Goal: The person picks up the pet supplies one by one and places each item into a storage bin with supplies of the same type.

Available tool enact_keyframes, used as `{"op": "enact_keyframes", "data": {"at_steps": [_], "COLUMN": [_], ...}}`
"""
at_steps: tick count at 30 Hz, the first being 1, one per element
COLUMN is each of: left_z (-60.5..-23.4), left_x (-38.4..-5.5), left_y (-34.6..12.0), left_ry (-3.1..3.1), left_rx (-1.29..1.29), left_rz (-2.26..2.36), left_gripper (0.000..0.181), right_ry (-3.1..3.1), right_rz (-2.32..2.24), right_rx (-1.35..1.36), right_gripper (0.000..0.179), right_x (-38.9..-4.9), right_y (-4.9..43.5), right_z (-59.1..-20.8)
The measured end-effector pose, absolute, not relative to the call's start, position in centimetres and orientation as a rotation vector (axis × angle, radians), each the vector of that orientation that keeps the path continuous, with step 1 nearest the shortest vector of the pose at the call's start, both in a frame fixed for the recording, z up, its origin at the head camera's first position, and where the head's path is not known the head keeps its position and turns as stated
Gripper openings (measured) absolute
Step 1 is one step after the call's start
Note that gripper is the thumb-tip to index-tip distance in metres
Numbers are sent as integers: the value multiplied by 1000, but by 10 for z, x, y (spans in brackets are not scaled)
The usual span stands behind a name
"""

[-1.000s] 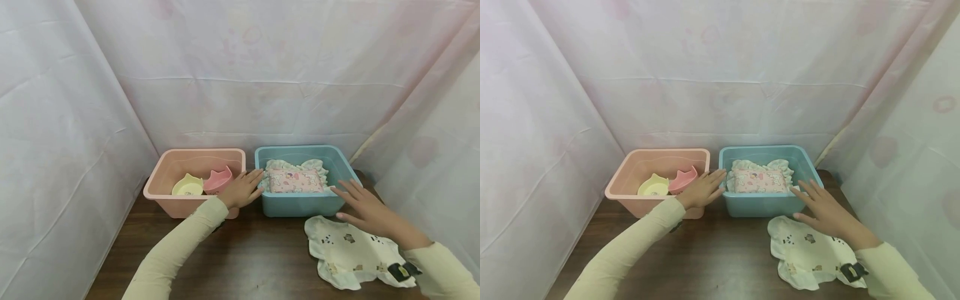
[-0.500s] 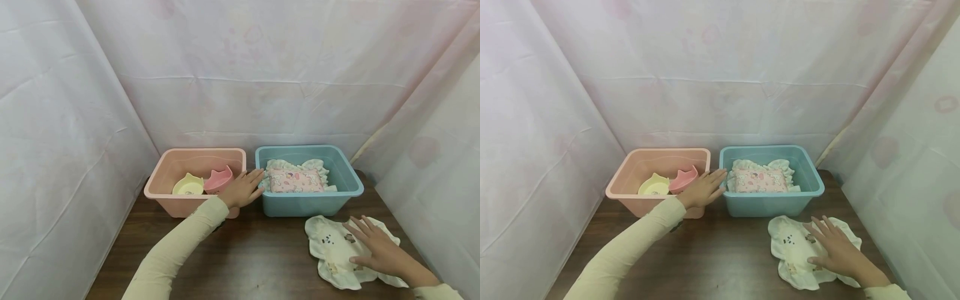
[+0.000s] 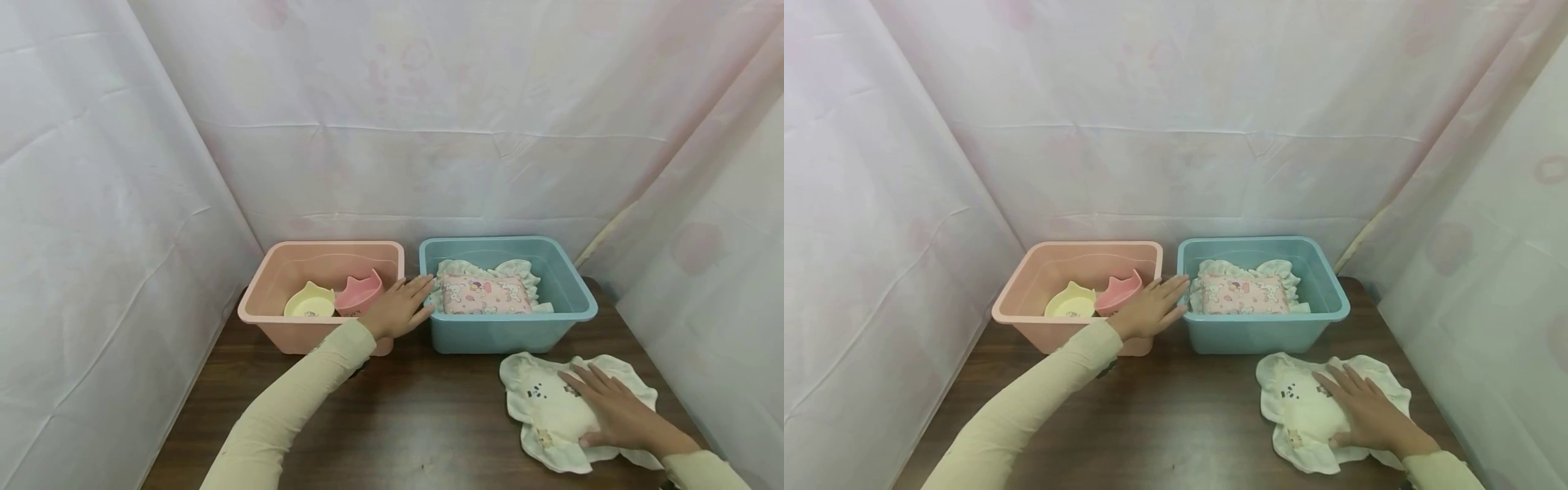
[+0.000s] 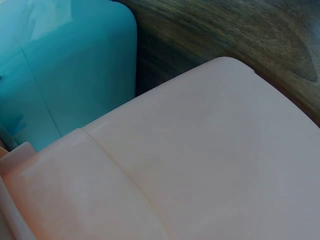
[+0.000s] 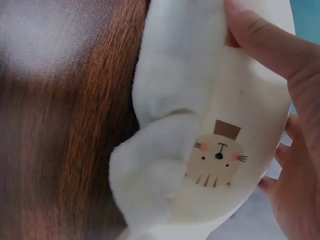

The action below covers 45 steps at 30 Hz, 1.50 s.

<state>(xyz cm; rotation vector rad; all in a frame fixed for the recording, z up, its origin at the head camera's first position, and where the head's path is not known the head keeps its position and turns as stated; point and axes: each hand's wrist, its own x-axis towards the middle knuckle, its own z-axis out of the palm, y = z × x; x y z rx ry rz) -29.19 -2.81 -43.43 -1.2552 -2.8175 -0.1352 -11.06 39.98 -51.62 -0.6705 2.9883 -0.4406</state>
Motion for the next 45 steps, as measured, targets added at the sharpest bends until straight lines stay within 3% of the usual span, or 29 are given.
{"op": "enact_keyframes", "data": {"at_steps": [12, 33, 45], "left_z": [-434, -433, -435], "left_x": [-292, -291, -291], "left_y": [-27, -28, -28], "left_ry": [-2823, -2828, -2833], "left_rx": [-1251, -1245, -1233], "left_rz": [-133, -85, -95], "left_gripper": [63, 64, 64], "right_ry": [2954, 2926, 2998], "right_rz": [-360, -254, -182], "right_rx": [-650, -583, -596], "right_gripper": [127, 121, 106], "right_x": [-120, -128, -122], "right_y": [400, 399, 393], "right_z": [-529, -531, -527]}}
